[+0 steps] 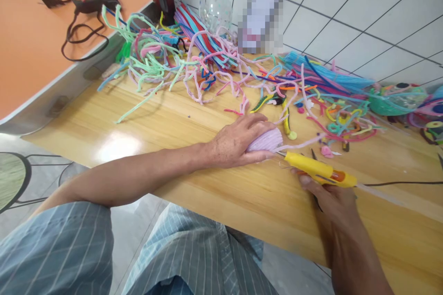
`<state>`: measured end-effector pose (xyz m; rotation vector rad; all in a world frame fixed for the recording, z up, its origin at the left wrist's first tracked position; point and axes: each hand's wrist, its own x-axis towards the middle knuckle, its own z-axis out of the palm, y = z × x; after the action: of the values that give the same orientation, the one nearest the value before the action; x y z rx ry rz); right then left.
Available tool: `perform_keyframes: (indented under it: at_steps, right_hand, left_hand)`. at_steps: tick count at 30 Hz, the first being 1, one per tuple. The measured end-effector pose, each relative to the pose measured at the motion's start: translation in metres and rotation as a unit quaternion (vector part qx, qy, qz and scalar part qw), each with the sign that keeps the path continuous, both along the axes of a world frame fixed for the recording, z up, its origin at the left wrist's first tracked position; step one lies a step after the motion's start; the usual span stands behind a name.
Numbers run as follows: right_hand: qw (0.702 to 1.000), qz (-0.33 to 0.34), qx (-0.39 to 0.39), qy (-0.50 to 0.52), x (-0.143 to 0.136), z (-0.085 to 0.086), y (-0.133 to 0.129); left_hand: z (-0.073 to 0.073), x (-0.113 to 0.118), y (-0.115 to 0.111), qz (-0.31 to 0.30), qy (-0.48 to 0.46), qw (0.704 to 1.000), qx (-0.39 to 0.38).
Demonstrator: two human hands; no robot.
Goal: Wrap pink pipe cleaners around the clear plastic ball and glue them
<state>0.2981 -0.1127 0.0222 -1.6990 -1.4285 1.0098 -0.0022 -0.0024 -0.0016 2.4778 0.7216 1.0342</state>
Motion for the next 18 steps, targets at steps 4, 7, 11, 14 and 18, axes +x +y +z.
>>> perform_keyframes:
  at_steps: [4, 7, 11, 14, 18]
  right_hand:
    - [1.000, -0.024, 0.005, -0.009, -0.003, 0.001, 0.002]
    - [0.999, -0.037, 0.007, -0.014, -0.004, 0.002, 0.003]
    - [0.999, -0.039, 0.014, -0.013, -0.002, 0.002, 0.004]
    - [0.999, -0.043, 0.006, -0.014, 0.003, 0.002, 0.005]
    - [0.999, -0.005, -0.017, -0.031, 0.010, 0.001, 0.006]
  left_hand:
    - [-0.001, 0.001, 0.000, 0.001, -0.005, 1.000, 0.001]
    - [-0.001, 0.000, 0.001, -0.005, -0.009, 1.000, -0.005]
    - [0.000, 0.000, 0.001, -0.009, -0.010, 1.000, -0.015]
    - [0.001, 0.000, 0.001, -0.008, -0.004, 0.999, -0.034]
    - [0.001, 0.002, 0.000, -0.004, 0.000, 0.999, -0.054]
